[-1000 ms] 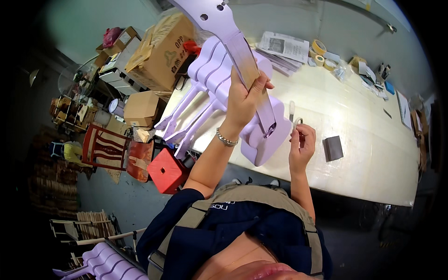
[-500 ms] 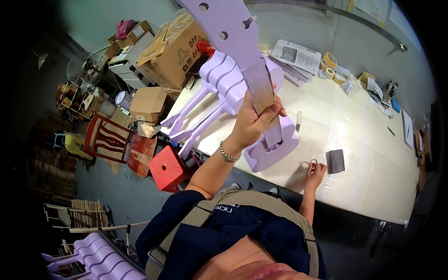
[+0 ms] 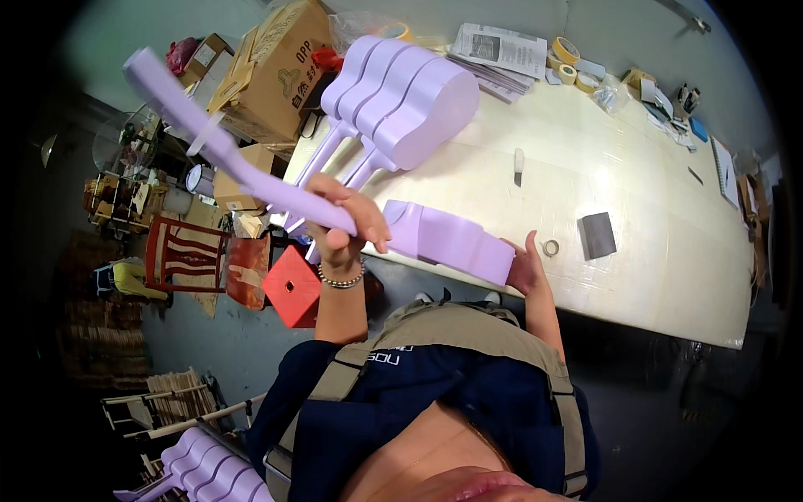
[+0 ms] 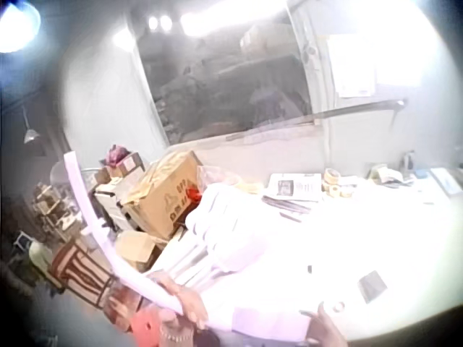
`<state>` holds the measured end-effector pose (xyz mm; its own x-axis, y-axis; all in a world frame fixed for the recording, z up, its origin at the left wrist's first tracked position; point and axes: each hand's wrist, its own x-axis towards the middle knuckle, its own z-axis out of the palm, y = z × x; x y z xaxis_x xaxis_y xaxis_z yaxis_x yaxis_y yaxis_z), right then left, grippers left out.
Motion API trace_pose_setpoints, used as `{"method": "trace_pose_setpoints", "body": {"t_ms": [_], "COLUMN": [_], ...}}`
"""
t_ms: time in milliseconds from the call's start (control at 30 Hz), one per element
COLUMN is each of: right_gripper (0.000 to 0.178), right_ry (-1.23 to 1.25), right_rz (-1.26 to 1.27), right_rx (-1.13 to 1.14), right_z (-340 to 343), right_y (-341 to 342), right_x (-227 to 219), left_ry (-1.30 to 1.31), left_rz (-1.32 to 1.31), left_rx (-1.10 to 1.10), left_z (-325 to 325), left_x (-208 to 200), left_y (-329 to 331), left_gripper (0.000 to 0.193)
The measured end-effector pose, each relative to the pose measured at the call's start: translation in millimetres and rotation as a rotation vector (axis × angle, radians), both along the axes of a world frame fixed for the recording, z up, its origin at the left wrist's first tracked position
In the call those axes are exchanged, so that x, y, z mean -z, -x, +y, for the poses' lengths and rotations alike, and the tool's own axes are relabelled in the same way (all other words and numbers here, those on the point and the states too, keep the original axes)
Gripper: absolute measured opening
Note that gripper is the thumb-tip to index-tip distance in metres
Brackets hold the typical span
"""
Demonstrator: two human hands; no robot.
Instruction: The person repeatedly picks up light purple plastic parts, rubs their surfaces with a small grey abrasive block, and places them back on a table or rack. The person handles the parts one at a time, turning them over to treat different sides.
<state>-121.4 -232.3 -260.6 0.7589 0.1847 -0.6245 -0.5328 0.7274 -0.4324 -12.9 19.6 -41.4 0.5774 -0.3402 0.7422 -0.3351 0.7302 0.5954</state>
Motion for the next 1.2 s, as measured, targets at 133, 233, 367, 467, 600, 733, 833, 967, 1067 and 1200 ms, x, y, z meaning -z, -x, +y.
{"method": "trace_pose_setpoints", "body": {"t_ms": [133, 233, 367, 467, 600, 733, 833, 967, 1067, 1200], "right_gripper": [0.091, 0.083, 0.075, 0.07, 0.06, 0.052, 0.041, 0.035, 0.033, 0.031], "right_ry": [-0.112, -0.046, 0.265, 0.506, 0.626, 0.764, 0.751, 0.673, 0.648, 0.642], "right_rz": [-0.12, -0.148, 0.014, -0.092, -0.338, -0.415, -0.364, -0.222, -0.13, -0.04], "right_rx": [-0.247, -0.267, -0.017, 0.163, 0.359, 0.45, 0.366, 0.359, 0.382, 0.429], "right_z": [16.6, 19.5, 0.1, -23.2, -34.8, -29.2, -25.1, -30.3, -37.9, -42.6], "right_y": [-0.7, -3.2, -19.5, -35.6, -59.3, -66.2, -50.9, -12.1, 16.8, 46.2], "right_x": [18.2, -1.4, -34.8, -43.2, -73.1, -84.3, -66.4, -32.7, -13.4, -3.5], "left_ry": [0.053, -0.02, -0.042, -0.356, -0.083, 0.204, 0.312, 0.374, 0.38, 0.41], "left_rz": [-0.034, -0.06, 0.524, 0.986, 1.36, 1.576, 1.61, 1.566, 1.545, 1.544], "left_rx": [-0.164, -0.455, -0.896, -0.763, -0.481, -0.365, -0.422, -0.447, -0.449, -0.441], "left_z": [13.1, 17.7, 46.9, 82.5, 88.0, 64.7, 33.0, 13.9, 6.3, 4.9], "left_x": [3.0, 6.4, 29.6, 63.8, 130.7, 193.2, 203.3, 213.6, 217.0, 223.0], "left_y": [7.9, 18.7, 18.9, 31.7, 39.4, 21.6, 3.3, -22.5, -37.7, -52.0], "left_gripper": [0.042, 0.039, 0.031, 0.033, 0.047, 0.049, 0.046, 0.045, 0.048, 0.052]}}
